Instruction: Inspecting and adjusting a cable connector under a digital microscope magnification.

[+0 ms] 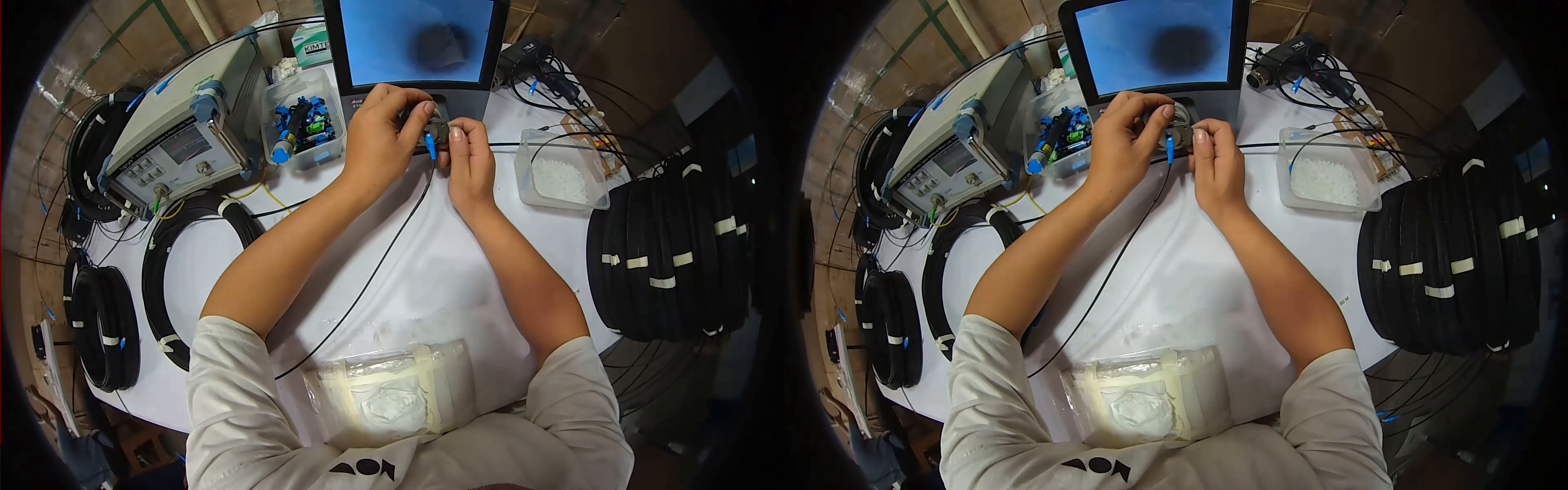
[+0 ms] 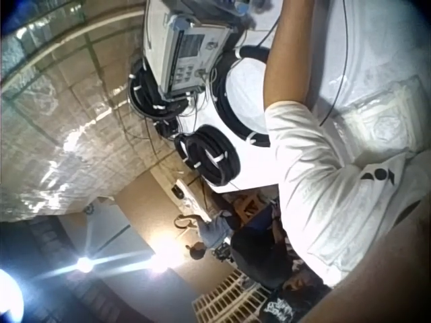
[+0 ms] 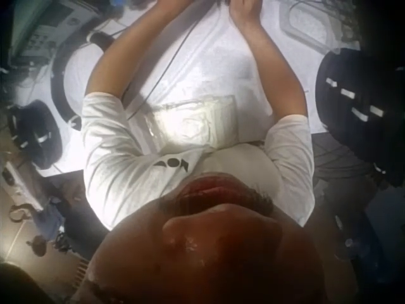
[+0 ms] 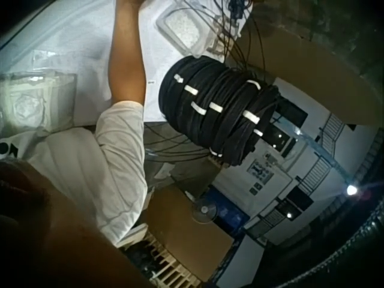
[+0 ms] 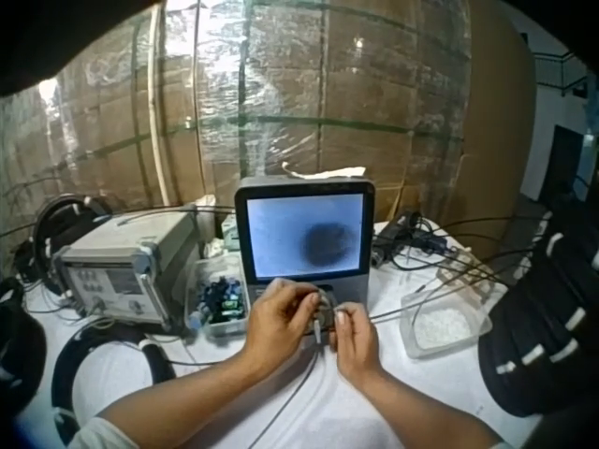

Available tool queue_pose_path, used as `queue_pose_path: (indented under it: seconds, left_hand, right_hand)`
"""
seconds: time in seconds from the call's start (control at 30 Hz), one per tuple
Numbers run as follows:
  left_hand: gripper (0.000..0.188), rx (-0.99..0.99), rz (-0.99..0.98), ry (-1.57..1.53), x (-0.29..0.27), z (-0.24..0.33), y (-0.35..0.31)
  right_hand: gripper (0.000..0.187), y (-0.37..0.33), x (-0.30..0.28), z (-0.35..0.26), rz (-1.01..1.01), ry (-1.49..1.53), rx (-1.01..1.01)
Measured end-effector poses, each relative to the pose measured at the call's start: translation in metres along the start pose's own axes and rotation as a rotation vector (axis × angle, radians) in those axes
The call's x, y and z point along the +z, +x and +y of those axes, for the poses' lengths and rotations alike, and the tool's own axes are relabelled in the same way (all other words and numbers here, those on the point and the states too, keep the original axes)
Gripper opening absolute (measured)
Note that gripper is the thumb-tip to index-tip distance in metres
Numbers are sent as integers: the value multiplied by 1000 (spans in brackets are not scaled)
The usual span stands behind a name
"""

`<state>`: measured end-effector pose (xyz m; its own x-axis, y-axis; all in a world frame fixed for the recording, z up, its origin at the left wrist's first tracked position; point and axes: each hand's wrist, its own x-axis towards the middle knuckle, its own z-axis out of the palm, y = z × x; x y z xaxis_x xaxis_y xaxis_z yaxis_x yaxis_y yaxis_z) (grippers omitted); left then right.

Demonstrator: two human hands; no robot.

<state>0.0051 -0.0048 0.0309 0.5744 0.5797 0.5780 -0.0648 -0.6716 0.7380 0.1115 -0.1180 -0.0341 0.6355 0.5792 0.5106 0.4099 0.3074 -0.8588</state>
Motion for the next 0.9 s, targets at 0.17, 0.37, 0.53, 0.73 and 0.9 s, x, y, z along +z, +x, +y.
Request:
queue_pose_path:
  seconds: [0.17,0.37,0.53,0.73,0.9]
  left_hand:
    - [17,11,-4,-8,1,-1,-1]
    - [17,14,4,-14,3,-3,-2]
    - [17,-1,5,-31,2,-1,-1]
    - [17,-6,-5,-33,3,-3,-2]
    - [17,-1,-2,-46,3,-4,-2]
  right_hand:
    - [23,0,-2,3,-7,32,8]
    - [24,3,-1,3,-3,34,58]
    - [31,5,0,3,-7,37,98]
    - [35,1,2,0,3,83,109]
    - [34,4,0,0,-8,58,120]
